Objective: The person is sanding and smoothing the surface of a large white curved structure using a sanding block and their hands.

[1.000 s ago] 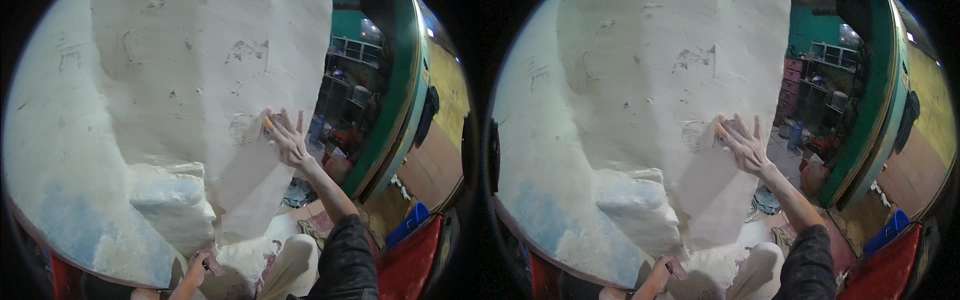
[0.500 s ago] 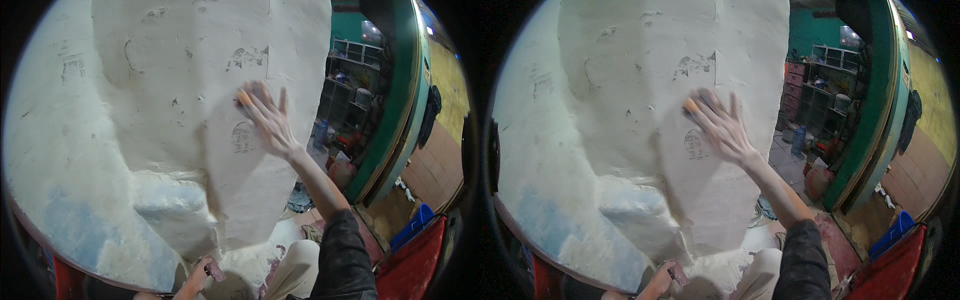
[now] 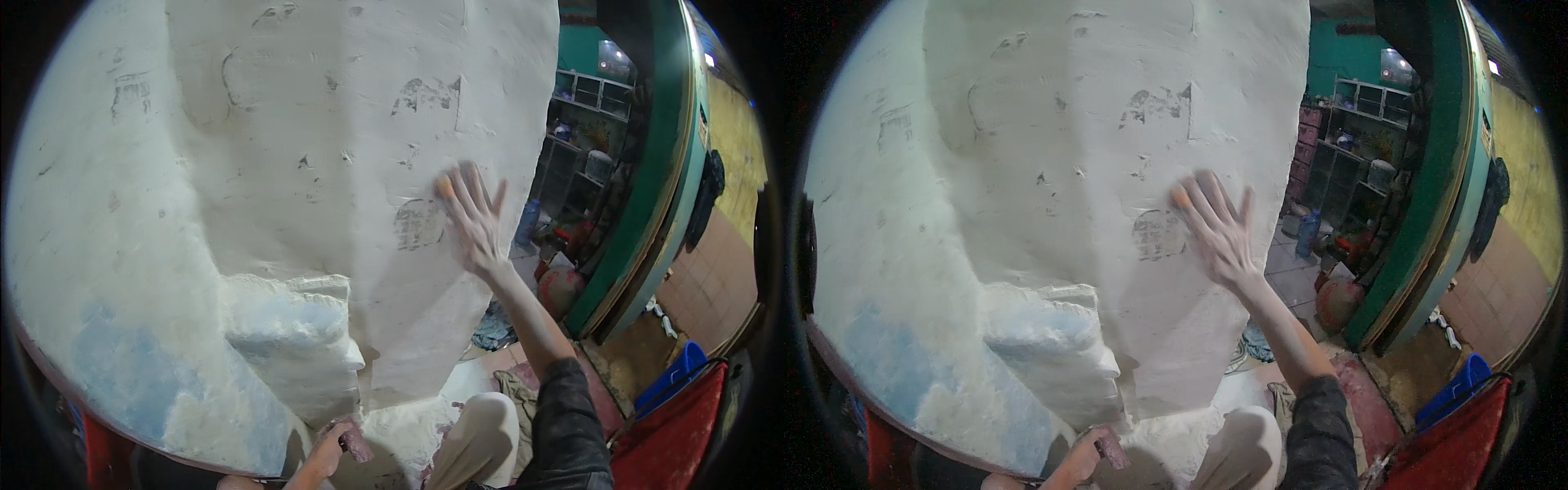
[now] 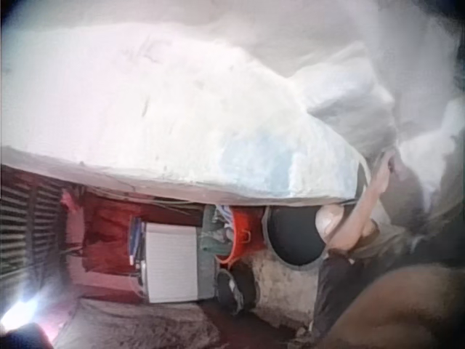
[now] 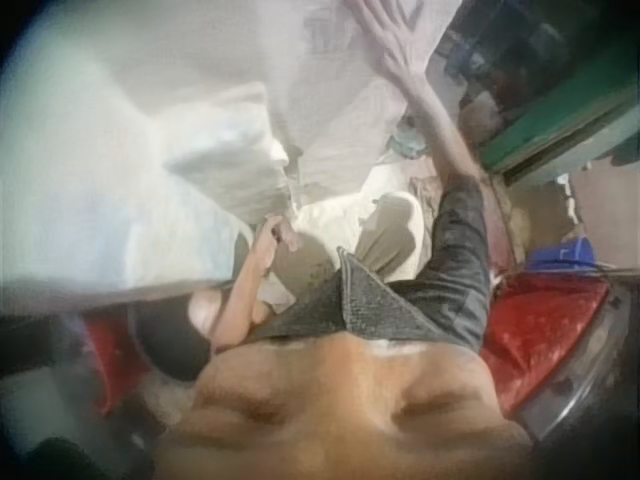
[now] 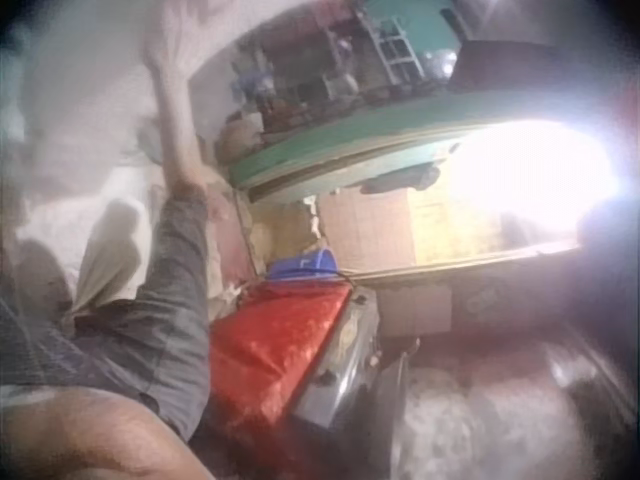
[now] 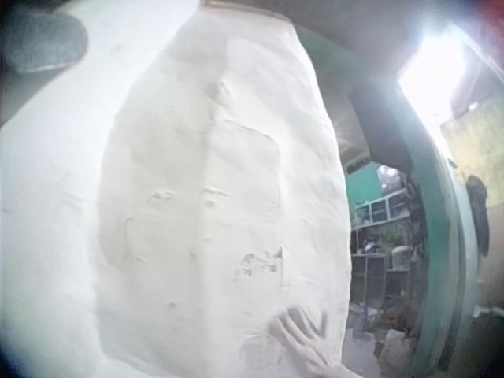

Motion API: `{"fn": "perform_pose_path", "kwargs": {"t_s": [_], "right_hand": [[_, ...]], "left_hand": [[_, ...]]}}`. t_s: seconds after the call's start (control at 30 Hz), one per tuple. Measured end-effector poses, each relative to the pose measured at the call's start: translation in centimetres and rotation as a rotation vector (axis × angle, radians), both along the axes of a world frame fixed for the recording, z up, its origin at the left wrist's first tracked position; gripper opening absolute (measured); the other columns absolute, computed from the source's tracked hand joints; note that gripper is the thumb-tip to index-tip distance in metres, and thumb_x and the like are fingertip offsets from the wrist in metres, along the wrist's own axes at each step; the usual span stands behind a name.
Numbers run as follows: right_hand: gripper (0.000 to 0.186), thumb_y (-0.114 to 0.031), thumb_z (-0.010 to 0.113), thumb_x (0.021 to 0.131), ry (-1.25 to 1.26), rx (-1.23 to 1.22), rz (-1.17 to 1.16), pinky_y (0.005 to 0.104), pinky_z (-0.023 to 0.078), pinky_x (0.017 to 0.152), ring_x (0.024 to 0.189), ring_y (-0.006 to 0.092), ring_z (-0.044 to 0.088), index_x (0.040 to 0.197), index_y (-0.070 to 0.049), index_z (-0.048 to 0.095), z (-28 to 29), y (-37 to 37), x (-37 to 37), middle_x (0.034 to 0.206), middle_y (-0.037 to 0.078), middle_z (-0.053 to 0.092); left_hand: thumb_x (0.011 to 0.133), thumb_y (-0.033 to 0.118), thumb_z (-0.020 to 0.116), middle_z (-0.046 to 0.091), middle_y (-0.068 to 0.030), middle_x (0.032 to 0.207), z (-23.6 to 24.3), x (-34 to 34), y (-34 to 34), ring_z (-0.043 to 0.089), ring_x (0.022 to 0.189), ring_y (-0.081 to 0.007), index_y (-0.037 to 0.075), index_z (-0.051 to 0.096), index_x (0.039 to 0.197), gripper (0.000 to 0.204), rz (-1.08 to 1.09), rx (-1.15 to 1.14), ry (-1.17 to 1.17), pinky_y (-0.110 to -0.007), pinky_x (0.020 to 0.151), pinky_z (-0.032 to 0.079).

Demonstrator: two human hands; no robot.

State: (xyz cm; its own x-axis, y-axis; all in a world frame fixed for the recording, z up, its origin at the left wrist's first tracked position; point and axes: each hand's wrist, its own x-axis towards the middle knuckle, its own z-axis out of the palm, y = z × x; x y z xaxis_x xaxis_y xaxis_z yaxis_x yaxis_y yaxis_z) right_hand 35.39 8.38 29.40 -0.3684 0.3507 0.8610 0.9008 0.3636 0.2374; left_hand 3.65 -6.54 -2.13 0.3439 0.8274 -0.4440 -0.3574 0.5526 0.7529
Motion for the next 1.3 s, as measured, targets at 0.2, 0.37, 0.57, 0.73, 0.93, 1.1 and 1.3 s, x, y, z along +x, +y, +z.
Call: {"fn": "perform_pose_path", "kwargs": {"t_s": [0.2,0.37,0.57,0.73,0.93,1.1,1.3], "right_hand": [[0.048,-0.016,0.044,0.087,-0.115,0.073,-0.161,0.0597,-0.010,0.106,0.136,0.0311,0.026,0.135,-0.010,0.043,-4.0,0.0,4.0,0.144,0.009,0.036],[0.041,-0.016,0.050,0.085,0.007,0.090,-0.082,0.0621,-0.009,0.104,0.134,0.0292,0.031,0.126,-0.016,0.052,-3.5,-0.3,2.7,0.139,0.003,0.044],[0.048,-0.017,0.049,0.086,-0.144,0.015,0.012,0.0637,-0.006,0.104,0.136,0.0284,0.027,0.134,-0.020,0.045,0.6,-0.2,1.9,0.142,0.003,0.040],[0.056,-0.016,0.049,0.085,-0.220,-0.020,-0.113,0.0655,-0.004,0.103,0.137,0.0305,0.022,0.140,-0.022,0.037,-4.5,-0.5,7.4,0.146,0.002,0.032],[0.055,-0.018,0.050,0.085,-0.186,-0.020,0.018,0.0623,-0.007,0.105,0.138,0.0321,0.019,0.138,-0.019,0.039,1.6,-0.3,1.7,0.147,0.003,0.031],[0.051,-0.022,0.047,0.086,-0.196,0.032,0.008,0.0610,-0.008,0.105,0.137,0.0320,0.022,0.136,-0.019,0.043,-2.5,0.1,7.1,0.145,0.003,0.035],[0.047,-0.027,0.044,0.088,-0.329,-0.035,0.093,0.0568,-0.003,0.109,0.137,0.0258,0.024,0.135,-0.023,0.044,4.1,-0.8,0.0,0.145,0.001,0.035]], "left_hand": [[0.083,0.017,0.057,0.059,-0.0108,0.098,1.2,0.4,-0.1,0.060,0.092,-0.0232,-0.001,0.052,0.111,0.034,0.053,-0.015,0.008,-0.036,0.080,0.049],[0.083,0.016,0.057,0.059,-0.0112,0.098,1.5,0.2,-0.1,0.060,0.092,-0.0235,-0.001,0.052,0.111,0.034,0.027,-0.021,0.017,-0.037,0.081,0.049],[0.083,0.018,0.056,0.059,-0.0109,0.098,1.4,0.6,-0.2,0.059,0.092,-0.0226,-0.001,0.053,0.110,0.033,0.059,-0.019,0.021,-0.036,0.081,0.047],[0.084,0.019,0.056,0.059,-0.0103,0.099,2.4,0.2,0.2,0.059,0.090,-0.0217,-0.001,0.053,0.110,0.033,0.028,-0.009,0.013,-0.034,0.082,0.047],[0.084,0.019,0.056,0.059,-0.0094,0.099,1.3,0.4,-0.1,0.058,0.090,-0.0206,0.000,0.054,0.111,0.033,-0.003,0.005,0.018,-0.034,0.081,0.046],[0.084,0.018,0.057,0.060,-0.0099,0.099,2.6,0.5,0.0,0.058,0.092,-0.0206,0.000,0.054,0.111,0.033,0.081,-0.048,0.082,-0.034,0.082,0.046],[0.083,0.018,0.058,0.061,-0.0100,0.097,2.6,0.8,-0.4,0.060,0.090,-0.0206,0.000,0.055,0.109,0.032,0.027,-0.028,0.044,-0.034,0.081,0.048]]}}
